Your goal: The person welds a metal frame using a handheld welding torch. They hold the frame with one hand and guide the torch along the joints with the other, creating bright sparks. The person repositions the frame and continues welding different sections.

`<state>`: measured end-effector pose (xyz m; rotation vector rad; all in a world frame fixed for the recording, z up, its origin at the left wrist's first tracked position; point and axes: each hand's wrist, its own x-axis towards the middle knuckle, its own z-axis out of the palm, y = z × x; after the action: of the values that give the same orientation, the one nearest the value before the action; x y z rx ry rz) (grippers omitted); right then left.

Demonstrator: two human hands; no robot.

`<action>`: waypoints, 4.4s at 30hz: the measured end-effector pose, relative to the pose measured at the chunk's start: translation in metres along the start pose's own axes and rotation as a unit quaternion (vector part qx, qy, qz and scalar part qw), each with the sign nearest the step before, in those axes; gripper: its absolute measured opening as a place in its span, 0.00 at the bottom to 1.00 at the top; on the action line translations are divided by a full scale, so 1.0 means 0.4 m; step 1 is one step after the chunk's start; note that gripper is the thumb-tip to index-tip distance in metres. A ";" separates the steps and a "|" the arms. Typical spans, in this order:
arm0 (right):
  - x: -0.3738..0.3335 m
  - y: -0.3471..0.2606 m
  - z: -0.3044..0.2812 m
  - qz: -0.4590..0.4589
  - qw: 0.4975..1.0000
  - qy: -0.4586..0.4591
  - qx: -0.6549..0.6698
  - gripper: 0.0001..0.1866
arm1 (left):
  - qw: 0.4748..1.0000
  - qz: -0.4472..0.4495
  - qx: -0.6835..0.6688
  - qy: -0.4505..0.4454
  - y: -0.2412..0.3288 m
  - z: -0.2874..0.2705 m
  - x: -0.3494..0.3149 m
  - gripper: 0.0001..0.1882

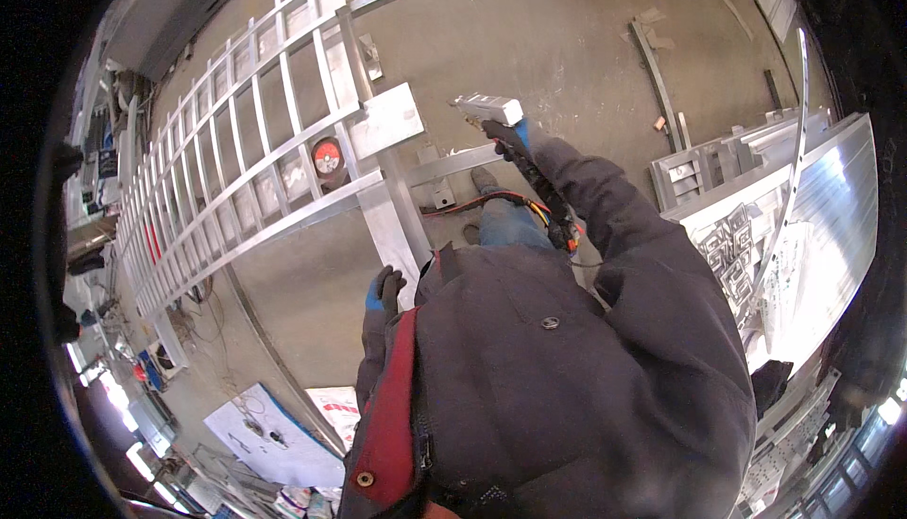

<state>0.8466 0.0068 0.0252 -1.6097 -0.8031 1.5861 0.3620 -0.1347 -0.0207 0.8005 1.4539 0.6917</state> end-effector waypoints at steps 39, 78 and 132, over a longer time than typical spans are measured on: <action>0.393 0.000 0.035 0.141 0.981 -0.131 -0.032 0.31 | 0.980 -0.136 -0.073 0.124 0.084 0.066 0.049 0.30; 0.499 0.018 0.073 0.207 0.969 -0.116 -0.075 0.26 | 0.985 0.004 0.112 0.129 0.045 0.007 0.135 0.26; 0.417 -0.713 0.694 -0.040 0.941 -0.337 0.001 0.39 | 0.943 -0.010 -0.169 0.285 0.018 -0.178 0.541 0.22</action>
<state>0.5938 0.3204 0.1801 -0.9960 -1.1897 2.1008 0.2953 0.0499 -0.1367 0.3226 1.7814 1.1880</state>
